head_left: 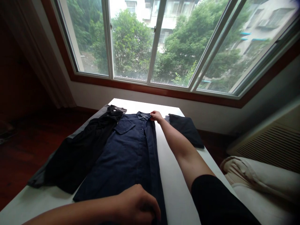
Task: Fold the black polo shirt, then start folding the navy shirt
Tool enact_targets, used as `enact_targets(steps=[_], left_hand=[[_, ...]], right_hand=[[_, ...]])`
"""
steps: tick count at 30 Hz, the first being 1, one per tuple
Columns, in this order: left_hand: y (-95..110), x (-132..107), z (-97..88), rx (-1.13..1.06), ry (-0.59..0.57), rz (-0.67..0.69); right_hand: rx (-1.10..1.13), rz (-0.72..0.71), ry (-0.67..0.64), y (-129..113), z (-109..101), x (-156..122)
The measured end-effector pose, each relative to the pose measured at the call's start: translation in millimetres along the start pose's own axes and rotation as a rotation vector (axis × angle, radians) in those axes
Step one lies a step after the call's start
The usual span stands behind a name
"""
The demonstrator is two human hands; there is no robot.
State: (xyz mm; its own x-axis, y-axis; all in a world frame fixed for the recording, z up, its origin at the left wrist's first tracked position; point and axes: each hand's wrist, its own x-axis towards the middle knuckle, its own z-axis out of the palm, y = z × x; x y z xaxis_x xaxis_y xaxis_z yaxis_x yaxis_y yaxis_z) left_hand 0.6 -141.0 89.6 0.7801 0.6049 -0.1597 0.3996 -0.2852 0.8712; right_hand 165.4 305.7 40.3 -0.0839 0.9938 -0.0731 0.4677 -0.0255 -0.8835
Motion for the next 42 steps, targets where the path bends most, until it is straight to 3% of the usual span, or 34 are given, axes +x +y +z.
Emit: enact_targets(steps=[6,9,11,13,16,18,24,28,34,42], left_hand=[[-26,-17,-17.4,-0.12,-0.184,-0.153],[-36,-19,-23.7,-0.062,-0.351,-0.154],[-38,-19,-25.8,-0.006,-0.399,-0.117],[-35,-16,-25.0,0.044,-0.331,-0.074],[-30,-6,-17.5,0.263,-0.046,0.034],[-32,4,-8.8,0.467,0.092,0.139],[-52,27,23.3,0.8,0.01,0.51],[-58,32,36.0,0.877,0.01,0.557],[-52,41,40.1,0.975,0.041,0.617],[-50,94,68.8,1.117,0.121,0.687]], right_hand=[[-0.141,-0.111,0.016,5,37,3],[-0.201,-0.176,0.008,8,48,0],[-0.231,-0.201,0.034,12,52,-4],[-0.281,-0.226,0.098,18,55,-9],[-0.469,-0.276,0.177,30,60,-19],[-0.624,-0.307,0.141,40,65,-26],[-0.859,-0.271,-0.067,60,77,-39],[-0.872,-0.242,-0.071,60,75,-41],[-0.864,-0.211,-0.061,68,61,-40],[-0.923,-0.155,0.033,91,19,-33]])
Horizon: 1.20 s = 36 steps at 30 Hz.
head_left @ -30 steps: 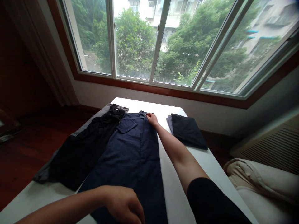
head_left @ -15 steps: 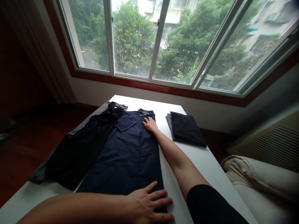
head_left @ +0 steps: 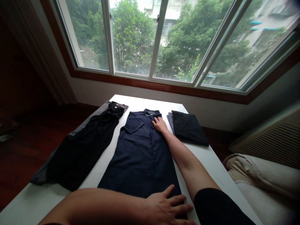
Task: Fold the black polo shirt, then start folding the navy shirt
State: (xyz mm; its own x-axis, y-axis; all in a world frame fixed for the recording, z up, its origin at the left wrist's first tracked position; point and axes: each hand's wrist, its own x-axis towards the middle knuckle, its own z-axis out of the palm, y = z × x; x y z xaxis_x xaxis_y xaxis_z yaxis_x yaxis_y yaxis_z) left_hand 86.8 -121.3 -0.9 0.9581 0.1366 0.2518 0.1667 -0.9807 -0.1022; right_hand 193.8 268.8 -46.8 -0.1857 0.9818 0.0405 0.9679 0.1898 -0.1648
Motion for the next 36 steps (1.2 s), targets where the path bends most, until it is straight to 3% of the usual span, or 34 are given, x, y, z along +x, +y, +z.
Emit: enact_targets(steps=[4,7,9,12,15,17,20,23,26,32,36], left_hand=[[8,14,-3.1,0.031,0.019,0.04],[8,-2,-16.9,-0.073,0.041,0.083],[-4,-24,-26.1,-0.211,0.075,0.023],[-47,-65,-37.3,-0.368,0.153,-0.297],[-117,-107,-45.0,-0.353,0.292,-0.762],[-170,-132,-47.3,-0.296,0.37,-1.042],[-241,-159,-46.5,-0.265,0.308,-1.416],[-288,-173,-41.9,-0.264,0.291,-1.533],[-312,-175,-33.4,-0.302,0.298,-1.582],[-343,-156,-10.4,-0.446,0.34,-1.607],[-374,-139,3.1,-0.555,0.355,-1.585]], right_hand=[[-0.059,-0.021,0.104,11,-8,-9],[-0.057,-0.084,0.199,9,-19,-25],[-0.022,-0.135,0.243,2,-27,-39],[0.063,-0.221,0.233,-22,-37,-69],[0.137,-0.359,0.166,-69,-42,-116],[0.184,-0.551,0.068,-110,-45,-157],[0.245,-0.896,-0.127,-168,-50,-224],[0.235,-1.045,-0.295,-206,-54,-278],[0.183,-1.037,-0.397,-220,-53,-307],[0.174,-0.959,-0.497,-220,-51,-320],[0.353,-0.884,-0.556,-215,-60,-318]])
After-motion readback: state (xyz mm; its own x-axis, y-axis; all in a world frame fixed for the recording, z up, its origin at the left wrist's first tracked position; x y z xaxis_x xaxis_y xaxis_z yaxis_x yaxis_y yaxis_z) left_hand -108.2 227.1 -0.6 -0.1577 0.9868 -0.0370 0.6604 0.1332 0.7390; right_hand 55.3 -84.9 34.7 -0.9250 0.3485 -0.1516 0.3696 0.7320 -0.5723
